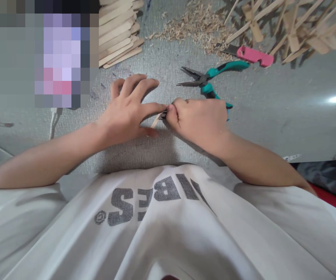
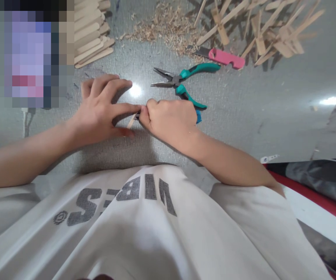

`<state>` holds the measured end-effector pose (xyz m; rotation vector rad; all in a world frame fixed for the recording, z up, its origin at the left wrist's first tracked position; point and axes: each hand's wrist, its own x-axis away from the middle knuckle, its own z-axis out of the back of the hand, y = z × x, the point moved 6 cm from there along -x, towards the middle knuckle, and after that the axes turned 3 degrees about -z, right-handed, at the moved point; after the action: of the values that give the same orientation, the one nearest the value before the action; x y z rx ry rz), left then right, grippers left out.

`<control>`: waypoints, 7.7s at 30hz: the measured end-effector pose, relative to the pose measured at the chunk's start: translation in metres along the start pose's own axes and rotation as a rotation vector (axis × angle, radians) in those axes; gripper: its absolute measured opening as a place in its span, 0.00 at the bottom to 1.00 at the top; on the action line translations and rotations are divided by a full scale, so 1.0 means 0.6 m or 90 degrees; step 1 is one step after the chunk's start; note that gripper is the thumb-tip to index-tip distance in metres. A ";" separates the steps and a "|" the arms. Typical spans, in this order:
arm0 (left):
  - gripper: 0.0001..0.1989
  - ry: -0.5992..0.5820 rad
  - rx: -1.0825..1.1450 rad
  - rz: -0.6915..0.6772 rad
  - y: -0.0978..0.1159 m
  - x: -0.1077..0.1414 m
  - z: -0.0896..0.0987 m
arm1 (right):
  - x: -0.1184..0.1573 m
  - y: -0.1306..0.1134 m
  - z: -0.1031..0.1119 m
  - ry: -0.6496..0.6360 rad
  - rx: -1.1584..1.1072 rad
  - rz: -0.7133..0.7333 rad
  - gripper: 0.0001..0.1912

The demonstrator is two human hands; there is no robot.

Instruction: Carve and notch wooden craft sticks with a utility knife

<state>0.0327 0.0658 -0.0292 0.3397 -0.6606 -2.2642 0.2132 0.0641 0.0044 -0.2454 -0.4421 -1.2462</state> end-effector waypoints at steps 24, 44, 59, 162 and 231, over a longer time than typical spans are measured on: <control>0.26 0.035 -0.026 -0.027 0.004 0.001 -0.002 | 0.002 -0.006 -0.017 0.102 0.030 0.055 0.34; 0.25 0.043 -0.019 -0.039 0.005 0.002 -0.005 | 0.006 -0.008 -0.008 0.064 0.046 -0.009 0.33; 0.25 0.042 -0.022 -0.026 0.005 0.002 -0.007 | -0.007 -0.001 -0.011 0.117 0.039 0.082 0.34; 0.30 0.066 -0.043 0.001 0.007 0.002 -0.007 | 0.007 -0.005 0.020 -0.088 0.154 0.189 0.23; 0.36 0.021 -0.041 -0.033 0.010 0.002 -0.008 | -0.026 -0.003 0.021 -0.167 0.064 0.200 0.28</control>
<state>0.0373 0.0597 -0.0303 0.3658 -0.5658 -2.3192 0.2055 0.0821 0.0084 -0.3792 -0.6632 -0.8837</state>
